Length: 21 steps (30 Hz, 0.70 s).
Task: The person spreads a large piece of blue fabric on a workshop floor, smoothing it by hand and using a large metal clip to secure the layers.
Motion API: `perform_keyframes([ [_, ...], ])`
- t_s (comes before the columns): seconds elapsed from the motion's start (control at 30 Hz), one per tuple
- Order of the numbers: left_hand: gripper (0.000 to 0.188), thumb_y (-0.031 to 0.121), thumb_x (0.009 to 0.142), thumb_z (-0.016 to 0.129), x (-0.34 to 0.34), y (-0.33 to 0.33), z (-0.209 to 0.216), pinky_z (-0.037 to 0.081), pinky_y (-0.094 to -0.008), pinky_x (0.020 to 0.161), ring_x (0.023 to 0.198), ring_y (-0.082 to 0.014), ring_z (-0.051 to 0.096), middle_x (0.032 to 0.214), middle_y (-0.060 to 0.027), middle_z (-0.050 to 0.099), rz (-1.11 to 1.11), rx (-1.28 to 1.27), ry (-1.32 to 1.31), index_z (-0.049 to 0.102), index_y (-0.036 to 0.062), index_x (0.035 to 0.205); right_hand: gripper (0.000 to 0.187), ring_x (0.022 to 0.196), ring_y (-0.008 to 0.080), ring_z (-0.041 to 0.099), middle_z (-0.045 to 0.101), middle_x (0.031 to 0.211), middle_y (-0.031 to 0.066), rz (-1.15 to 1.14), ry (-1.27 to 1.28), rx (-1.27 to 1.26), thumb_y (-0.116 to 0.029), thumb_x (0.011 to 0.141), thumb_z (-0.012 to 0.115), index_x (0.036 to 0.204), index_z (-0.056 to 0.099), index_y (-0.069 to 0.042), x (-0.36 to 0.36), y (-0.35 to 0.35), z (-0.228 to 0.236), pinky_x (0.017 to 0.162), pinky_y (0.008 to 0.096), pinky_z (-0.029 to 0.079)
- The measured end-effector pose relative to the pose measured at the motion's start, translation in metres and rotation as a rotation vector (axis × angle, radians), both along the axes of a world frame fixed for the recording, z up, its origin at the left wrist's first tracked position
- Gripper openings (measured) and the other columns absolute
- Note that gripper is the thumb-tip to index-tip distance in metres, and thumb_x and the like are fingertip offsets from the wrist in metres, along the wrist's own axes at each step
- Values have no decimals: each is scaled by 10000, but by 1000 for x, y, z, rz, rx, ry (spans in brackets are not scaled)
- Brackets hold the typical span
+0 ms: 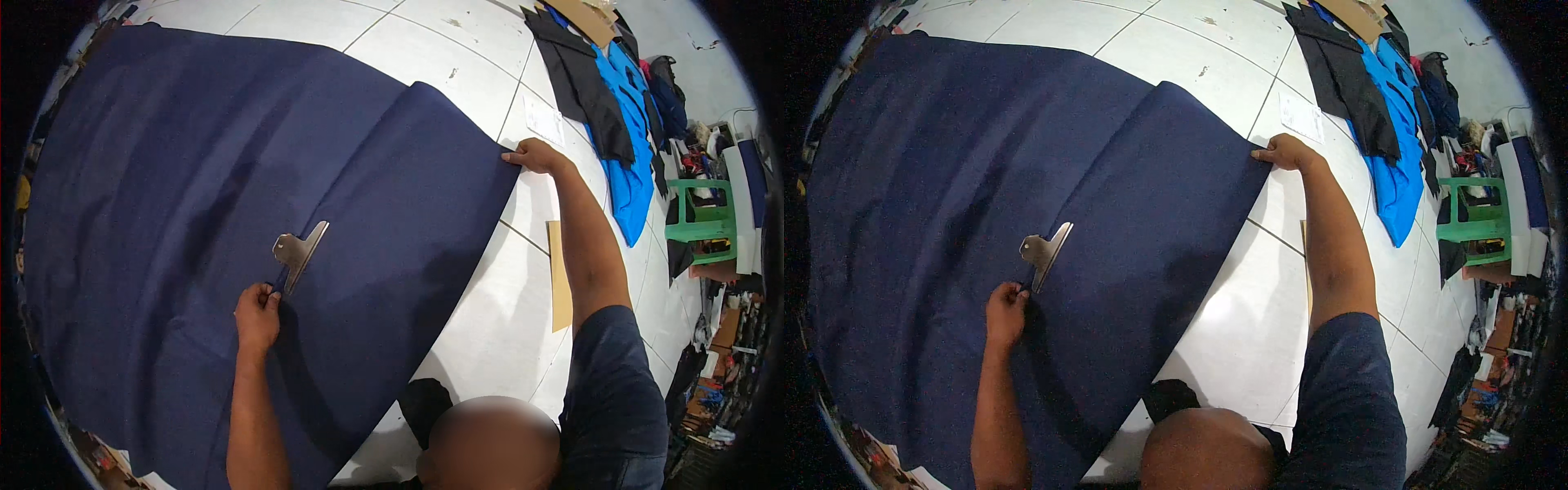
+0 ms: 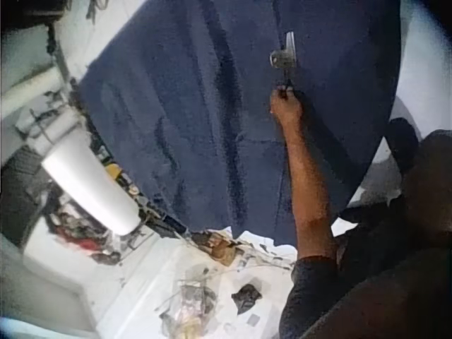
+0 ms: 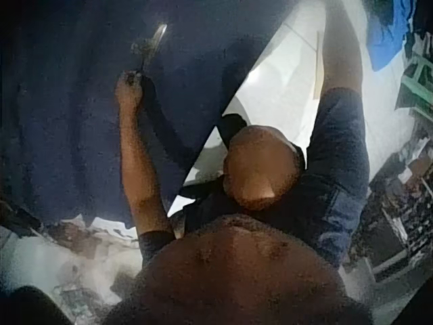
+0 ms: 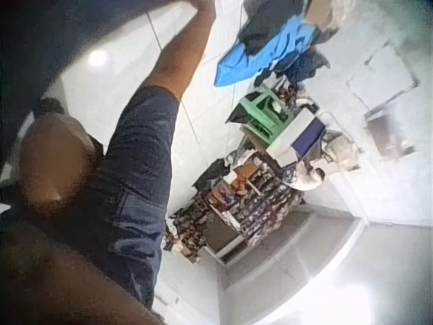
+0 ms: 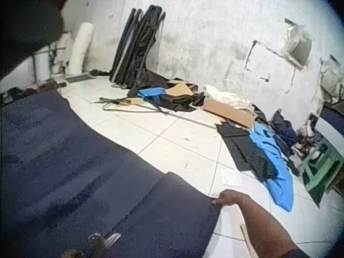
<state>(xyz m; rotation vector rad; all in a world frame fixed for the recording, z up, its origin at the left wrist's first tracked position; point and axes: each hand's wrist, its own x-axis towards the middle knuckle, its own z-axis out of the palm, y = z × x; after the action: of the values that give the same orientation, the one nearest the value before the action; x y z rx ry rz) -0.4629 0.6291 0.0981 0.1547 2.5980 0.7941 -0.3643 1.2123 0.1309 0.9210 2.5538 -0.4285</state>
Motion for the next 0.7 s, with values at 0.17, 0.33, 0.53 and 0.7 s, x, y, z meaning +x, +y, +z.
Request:
perform_keyframes([
  [0.17,184,148,802,680,-5,-2,-9,411,-386,869,851,-252,586,869,-107,602,-13,21,-27,629,23,928,573,701,226,603,621,720,121,-18,-197,15,-579,809,618,758,606,-9,-2,5,2,634,356,474],
  [0.33,186,157,793,690,-4,4,8,352,-407,947,862,-251,589,879,-93,600,-38,26,-103,635,30,917,505,623,183,618,612,670,110,-201,-50,-158,-514,811,654,798,574,-16,16,-11,18,546,319,502],
  [0.53,192,177,786,689,-15,1,15,295,-520,982,857,-248,588,844,-85,598,-80,-26,-208,634,28,894,376,493,138,550,569,624,78,-489,335,-316,-314,778,757,767,505,-36,28,-28,4,447,269,467],
  [0.7,175,167,791,650,-5,11,16,256,-595,981,868,-285,577,872,-103,592,-80,-5,-191,616,33,899,393,515,126,497,566,663,65,-563,456,-397,-278,773,766,891,510,-4,40,-27,-14,457,269,404],
])
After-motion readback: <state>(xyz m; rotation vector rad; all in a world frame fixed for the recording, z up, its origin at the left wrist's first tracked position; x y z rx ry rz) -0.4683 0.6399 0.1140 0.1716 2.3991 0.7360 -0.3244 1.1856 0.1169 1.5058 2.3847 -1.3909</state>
